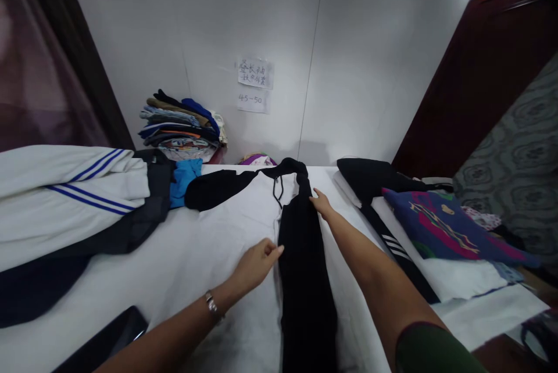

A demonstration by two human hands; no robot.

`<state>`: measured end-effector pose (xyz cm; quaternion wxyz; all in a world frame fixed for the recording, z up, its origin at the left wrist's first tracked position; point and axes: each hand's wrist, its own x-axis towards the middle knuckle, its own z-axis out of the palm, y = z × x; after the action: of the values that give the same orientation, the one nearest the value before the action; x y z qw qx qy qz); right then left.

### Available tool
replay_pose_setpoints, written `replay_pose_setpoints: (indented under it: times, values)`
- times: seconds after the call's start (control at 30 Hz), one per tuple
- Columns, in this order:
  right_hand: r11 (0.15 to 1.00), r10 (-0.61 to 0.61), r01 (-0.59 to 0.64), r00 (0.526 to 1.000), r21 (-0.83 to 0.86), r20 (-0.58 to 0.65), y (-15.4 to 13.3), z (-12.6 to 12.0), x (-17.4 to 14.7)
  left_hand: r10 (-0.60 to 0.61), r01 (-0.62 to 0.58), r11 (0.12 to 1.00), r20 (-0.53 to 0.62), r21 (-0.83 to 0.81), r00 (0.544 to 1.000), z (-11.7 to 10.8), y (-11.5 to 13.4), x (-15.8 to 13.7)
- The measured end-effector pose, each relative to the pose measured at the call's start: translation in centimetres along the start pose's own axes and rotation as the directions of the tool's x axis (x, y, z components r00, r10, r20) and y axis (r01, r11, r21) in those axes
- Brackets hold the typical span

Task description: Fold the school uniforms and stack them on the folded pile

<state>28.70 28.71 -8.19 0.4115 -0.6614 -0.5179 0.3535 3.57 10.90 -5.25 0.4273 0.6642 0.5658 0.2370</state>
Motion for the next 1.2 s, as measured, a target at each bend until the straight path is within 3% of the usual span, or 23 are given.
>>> replay_pose_setpoints:
  times: [0.07,0.17,0.33,0.43,0.67,0.87,1.1,1.2]
  values:
    - [0.988,-0.061,0.063,0.998,-0.14,0.013,-0.6,0.3,1.2,0.161,-0.141,0.978,-0.121,0.155,0.98,-0.4,0.9,2.2]
    - [0.937,-0.109,0.134,0.99,-0.321,0.094,-1.5,1.7,2.8,0.299,-0.234,0.918,-0.17,0.32,0.939,0.6,1.8,5.4]
    - [0.817,-0.115,0.212,0.971,-0.536,0.209,-1.1,5.4,3.6,0.372,-0.249,0.796,-0.122,0.551,0.92,3.6,-0.1,7.8]
    - [0.758,-0.096,0.222,0.968,-0.613,0.232,-0.1,6.5,3.5,0.399,-0.247,0.778,-0.151,0.577,0.904,4.1,-1.5,7.8]
    - [0.709,-0.165,0.244,0.97,-0.662,0.181,0.6,4.8,4.4,0.309,-0.143,0.83,-0.231,0.539,0.923,1.5,0.1,11.5]
    - [0.688,-0.162,0.248,0.968,-0.682,0.189,0.4,4.5,4.5,0.193,-0.064,0.852,-0.199,0.52,0.961,1.3,1.7,15.8]
    - [0.662,-0.169,0.327,0.942,-0.674,0.291,-0.7,6.2,4.8,0.048,0.136,0.872,-0.357,0.471,0.933,1.0,0.4,14.8]
    - [0.653,-0.125,0.332,0.934,-0.68,0.336,-0.5,6.7,4.6,0.035,0.158,0.863,-0.369,0.479,0.929,1.2,-0.4,14.1]
